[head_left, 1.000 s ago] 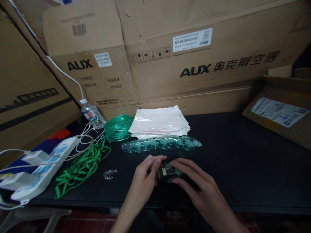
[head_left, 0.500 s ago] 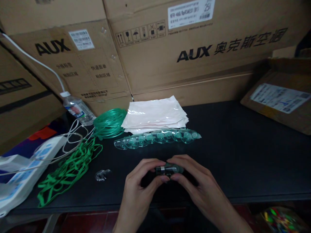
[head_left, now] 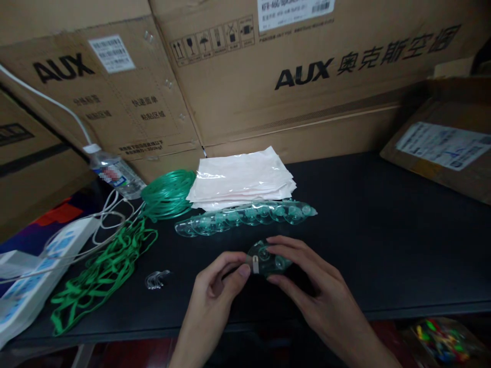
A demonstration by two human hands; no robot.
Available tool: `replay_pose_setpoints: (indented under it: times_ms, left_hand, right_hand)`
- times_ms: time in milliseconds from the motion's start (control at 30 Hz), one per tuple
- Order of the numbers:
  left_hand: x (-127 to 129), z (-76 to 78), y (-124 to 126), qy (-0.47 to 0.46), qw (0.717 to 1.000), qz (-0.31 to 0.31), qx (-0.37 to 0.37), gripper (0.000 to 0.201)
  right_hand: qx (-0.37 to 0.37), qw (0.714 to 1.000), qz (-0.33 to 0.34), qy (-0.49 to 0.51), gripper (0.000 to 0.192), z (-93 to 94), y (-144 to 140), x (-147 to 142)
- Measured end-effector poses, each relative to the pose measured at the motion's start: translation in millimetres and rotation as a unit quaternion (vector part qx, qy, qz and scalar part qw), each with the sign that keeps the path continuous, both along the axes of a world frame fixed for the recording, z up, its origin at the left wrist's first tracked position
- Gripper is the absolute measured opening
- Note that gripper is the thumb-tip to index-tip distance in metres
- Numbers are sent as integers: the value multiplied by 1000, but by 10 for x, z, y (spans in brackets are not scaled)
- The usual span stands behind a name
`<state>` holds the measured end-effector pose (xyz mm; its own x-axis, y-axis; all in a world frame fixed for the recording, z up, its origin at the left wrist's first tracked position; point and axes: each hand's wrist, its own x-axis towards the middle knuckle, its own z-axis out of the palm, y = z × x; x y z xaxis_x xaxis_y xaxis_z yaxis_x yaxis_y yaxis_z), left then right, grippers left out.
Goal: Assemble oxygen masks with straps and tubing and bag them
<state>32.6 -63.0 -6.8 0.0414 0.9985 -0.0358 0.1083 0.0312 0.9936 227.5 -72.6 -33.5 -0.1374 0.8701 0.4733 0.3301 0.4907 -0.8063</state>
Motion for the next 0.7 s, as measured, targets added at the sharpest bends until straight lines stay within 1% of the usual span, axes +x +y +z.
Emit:
replay_pose_setpoints:
  times_ms: [200,333,467,700]
  left_hand:
    - [20,-10,7,5,1000,10,-18,33]
    - [30,13,8,7,1000,8,-20,35]
    - [30,22,4,3,1000,-9,-24,31]
    - [-10,-30,23,-6,998,-49,-42,23]
  right_hand:
    - [-46,999,-10,-10,43,33,22,2]
    - [-80,997,6,-9,34,65,38,-18]
    - [-87,996,19,9,31,89,46,-19]
    - [-77,996,31,23,36,56,42,17]
